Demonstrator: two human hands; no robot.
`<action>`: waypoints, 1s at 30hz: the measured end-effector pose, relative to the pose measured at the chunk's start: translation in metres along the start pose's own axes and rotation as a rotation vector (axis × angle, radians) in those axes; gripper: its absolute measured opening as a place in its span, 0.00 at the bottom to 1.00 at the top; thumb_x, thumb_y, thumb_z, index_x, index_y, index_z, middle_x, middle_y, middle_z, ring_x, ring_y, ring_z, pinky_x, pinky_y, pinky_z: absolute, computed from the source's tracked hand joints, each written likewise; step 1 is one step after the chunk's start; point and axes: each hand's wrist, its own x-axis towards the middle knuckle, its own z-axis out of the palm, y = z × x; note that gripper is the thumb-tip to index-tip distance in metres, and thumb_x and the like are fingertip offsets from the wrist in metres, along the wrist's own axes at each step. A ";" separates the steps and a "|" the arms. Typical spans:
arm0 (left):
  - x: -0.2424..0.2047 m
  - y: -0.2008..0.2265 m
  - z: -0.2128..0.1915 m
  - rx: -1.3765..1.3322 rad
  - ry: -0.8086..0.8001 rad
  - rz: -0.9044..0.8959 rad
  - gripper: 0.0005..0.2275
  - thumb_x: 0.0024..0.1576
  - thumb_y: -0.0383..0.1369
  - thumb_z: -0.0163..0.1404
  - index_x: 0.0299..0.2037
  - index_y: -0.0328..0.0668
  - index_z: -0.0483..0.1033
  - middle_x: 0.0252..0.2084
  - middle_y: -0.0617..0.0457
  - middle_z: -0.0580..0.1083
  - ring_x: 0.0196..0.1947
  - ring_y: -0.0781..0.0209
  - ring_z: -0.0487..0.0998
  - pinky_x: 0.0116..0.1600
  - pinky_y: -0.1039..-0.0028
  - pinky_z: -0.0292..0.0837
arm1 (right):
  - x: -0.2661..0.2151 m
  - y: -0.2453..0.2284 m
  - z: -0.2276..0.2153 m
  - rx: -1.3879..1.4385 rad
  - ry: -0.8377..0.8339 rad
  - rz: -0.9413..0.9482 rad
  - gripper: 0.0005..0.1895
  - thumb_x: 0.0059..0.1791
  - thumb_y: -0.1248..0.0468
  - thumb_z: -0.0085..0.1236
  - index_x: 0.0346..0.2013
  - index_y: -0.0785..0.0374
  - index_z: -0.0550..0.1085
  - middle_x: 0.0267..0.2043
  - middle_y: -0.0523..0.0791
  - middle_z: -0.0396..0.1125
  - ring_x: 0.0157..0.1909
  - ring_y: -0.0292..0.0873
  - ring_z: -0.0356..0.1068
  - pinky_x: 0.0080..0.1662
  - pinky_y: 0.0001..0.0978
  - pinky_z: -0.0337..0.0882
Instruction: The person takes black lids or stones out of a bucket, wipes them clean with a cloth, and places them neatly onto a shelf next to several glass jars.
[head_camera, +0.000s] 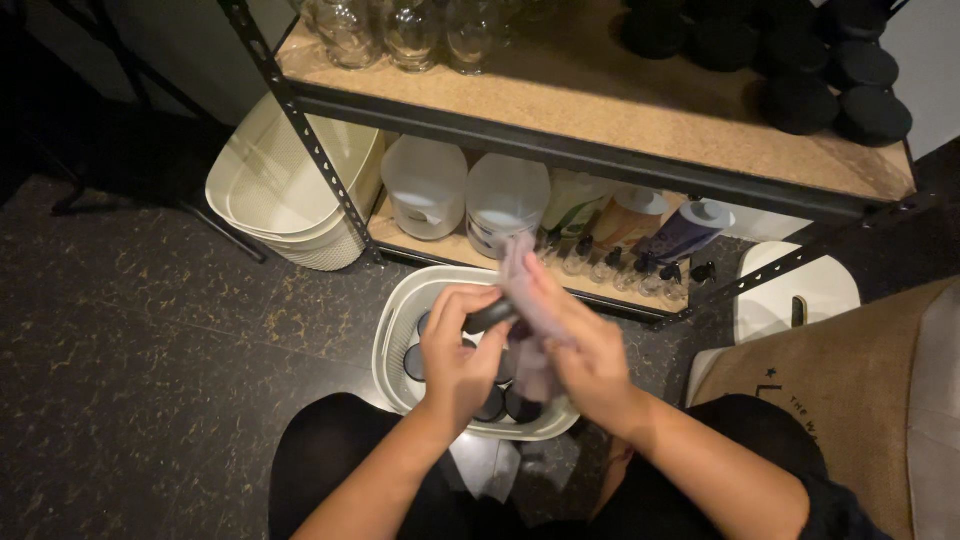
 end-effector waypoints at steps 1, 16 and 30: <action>0.002 0.010 0.001 -0.058 0.047 -0.011 0.09 0.49 0.22 0.64 0.35 0.37 0.78 0.36 0.47 0.79 0.39 0.44 0.83 0.45 0.65 0.76 | 0.003 -0.005 0.001 0.090 0.078 0.134 0.26 0.55 0.51 0.49 0.57 0.71 0.73 0.64 0.59 0.67 0.67 0.62 0.63 0.63 0.58 0.67; -0.001 -0.008 0.003 -0.014 -0.005 -0.052 0.09 0.49 0.20 0.63 0.34 0.37 0.76 0.37 0.44 0.80 0.39 0.43 0.83 0.42 0.63 0.77 | -0.003 -0.002 -0.004 0.183 -0.008 0.089 0.24 0.55 0.53 0.47 0.58 0.69 0.72 0.71 0.61 0.59 0.71 0.66 0.57 0.68 0.63 0.61; -0.007 -0.018 -0.002 0.348 -0.149 0.138 0.06 0.50 0.23 0.58 0.34 0.43 0.75 0.32 0.51 0.77 0.34 0.46 0.81 0.38 0.63 0.76 | -0.017 0.006 -0.007 0.032 -0.043 0.145 0.24 0.50 0.71 0.51 0.62 0.64 0.72 0.74 0.59 0.55 0.73 0.63 0.54 0.69 0.57 0.57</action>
